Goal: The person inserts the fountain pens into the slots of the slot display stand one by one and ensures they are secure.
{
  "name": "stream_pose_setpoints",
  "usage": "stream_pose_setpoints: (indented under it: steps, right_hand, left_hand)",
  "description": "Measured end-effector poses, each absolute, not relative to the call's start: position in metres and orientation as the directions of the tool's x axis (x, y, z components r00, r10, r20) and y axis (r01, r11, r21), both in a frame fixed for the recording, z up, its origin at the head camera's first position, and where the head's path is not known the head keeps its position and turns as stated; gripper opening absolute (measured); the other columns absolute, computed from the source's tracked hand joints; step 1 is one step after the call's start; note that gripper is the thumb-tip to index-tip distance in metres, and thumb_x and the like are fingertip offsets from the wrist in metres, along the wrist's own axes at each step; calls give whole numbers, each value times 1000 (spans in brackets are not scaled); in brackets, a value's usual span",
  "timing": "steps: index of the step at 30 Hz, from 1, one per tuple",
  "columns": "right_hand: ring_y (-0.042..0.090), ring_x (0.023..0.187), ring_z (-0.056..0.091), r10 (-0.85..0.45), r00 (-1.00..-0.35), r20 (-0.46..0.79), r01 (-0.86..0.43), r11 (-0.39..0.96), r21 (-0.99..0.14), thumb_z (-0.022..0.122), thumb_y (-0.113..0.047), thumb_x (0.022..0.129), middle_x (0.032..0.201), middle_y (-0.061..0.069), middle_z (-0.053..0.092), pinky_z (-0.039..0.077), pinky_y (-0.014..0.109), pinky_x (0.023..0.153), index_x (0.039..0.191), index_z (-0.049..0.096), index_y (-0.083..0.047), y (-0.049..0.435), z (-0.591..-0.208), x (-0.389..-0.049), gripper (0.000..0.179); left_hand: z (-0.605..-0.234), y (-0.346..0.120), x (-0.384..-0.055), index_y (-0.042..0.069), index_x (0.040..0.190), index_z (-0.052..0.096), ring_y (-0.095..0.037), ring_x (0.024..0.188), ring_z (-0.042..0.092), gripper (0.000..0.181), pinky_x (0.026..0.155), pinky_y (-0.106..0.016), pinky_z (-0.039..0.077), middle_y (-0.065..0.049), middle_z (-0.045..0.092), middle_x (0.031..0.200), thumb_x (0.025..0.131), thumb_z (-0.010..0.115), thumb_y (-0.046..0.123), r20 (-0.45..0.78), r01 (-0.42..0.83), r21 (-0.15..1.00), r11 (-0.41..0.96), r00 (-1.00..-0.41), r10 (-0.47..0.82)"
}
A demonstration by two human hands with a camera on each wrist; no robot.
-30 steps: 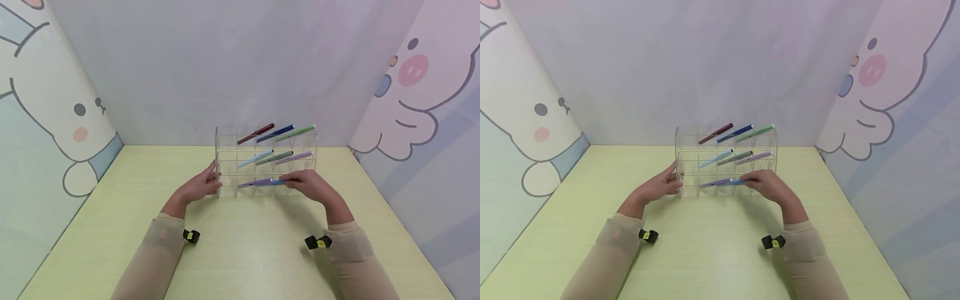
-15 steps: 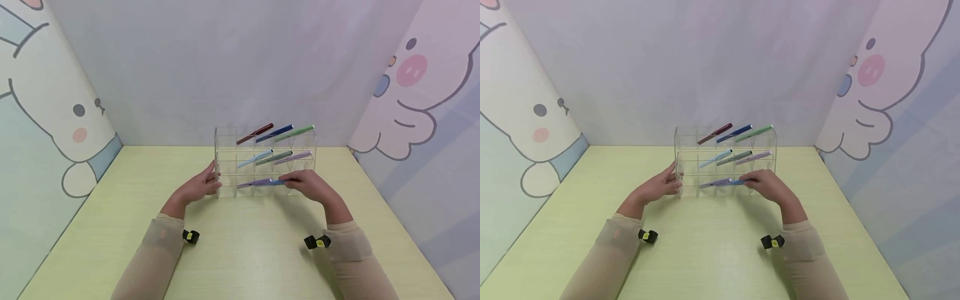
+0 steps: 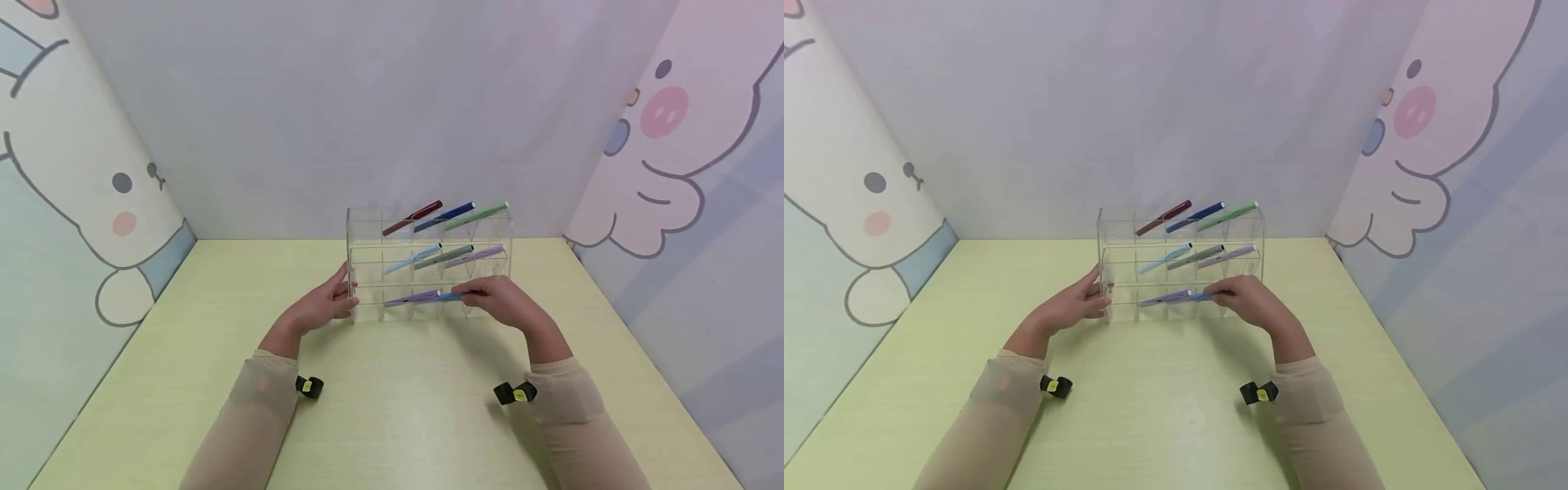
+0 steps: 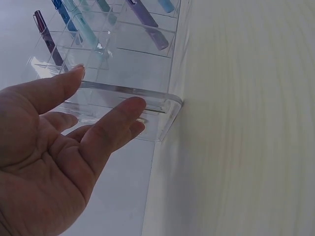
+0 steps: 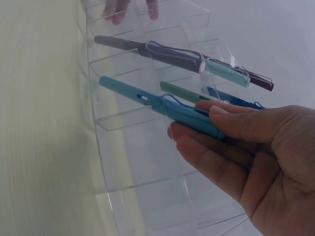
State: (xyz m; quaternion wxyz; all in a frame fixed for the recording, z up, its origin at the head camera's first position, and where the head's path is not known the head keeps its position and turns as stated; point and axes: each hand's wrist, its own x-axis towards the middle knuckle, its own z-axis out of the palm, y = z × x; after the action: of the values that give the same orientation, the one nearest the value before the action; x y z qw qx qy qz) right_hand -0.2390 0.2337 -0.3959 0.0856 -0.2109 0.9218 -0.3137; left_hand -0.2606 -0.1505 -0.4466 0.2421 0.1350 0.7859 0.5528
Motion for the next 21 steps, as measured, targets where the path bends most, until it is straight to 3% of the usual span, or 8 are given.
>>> stream_pose_setpoints:
  steps: [9, 14, 17, 21]
  right_hand:
    - [20, 107, 66, -451, -892, -18, -349, 714, -607, 59, -20, 99, 120, 3, 70, 55, 41, 86, 124, 70, -19, 233, -397, -240, 27]
    - [24, 111, 66, -462, -887, -19, -360, 716, -599, 58, -28, 100, 130, 7, 64, 54, 45, 90, 136, 60, -18, 235, -393, -236, 37]
    - [26, 118, 63, -436, -900, -18, -342, 730, -591, 57, -34, 101, 139, 8, 59, 52, 49, 95, 142, 53, -20, 240, -384, -228, 44]
    - [27, 108, 67, -385, -921, 56, -350, 758, -550, 52, -40, 101, 129, 7, 65, 53, 51, 91, 138, 56, -19, 249, -365, -215, 42]
  left_hand:
    - [-446, -152, -260, 50, 152, -9, -32, 128, 55, 85, 110, -70, 20, -9, 22, 163, 100, 56, 36, -238, -51, 926, 374, -847, 475]
    - [-447, -152, -261, 47, 153, -8, -34, 129, 54, 84, 113, -65, 24, -14, 22, 162, 101, 56, 30, -223, -47, 935, 352, -849, 478]
    - [-446, -153, -261, 46, 154, -7, -32, 135, 47, 86, 113, -59, 29, -12, 20, 163, 100, 58, 32, -212, -29, 930, 365, -855, 474]
    - [-434, -158, -257, 47, 154, -7, -30, 145, 33, 87, 113, -58, 30, -4, 16, 164, 97, 58, 47, -140, 75, 891, 447, -893, 428]
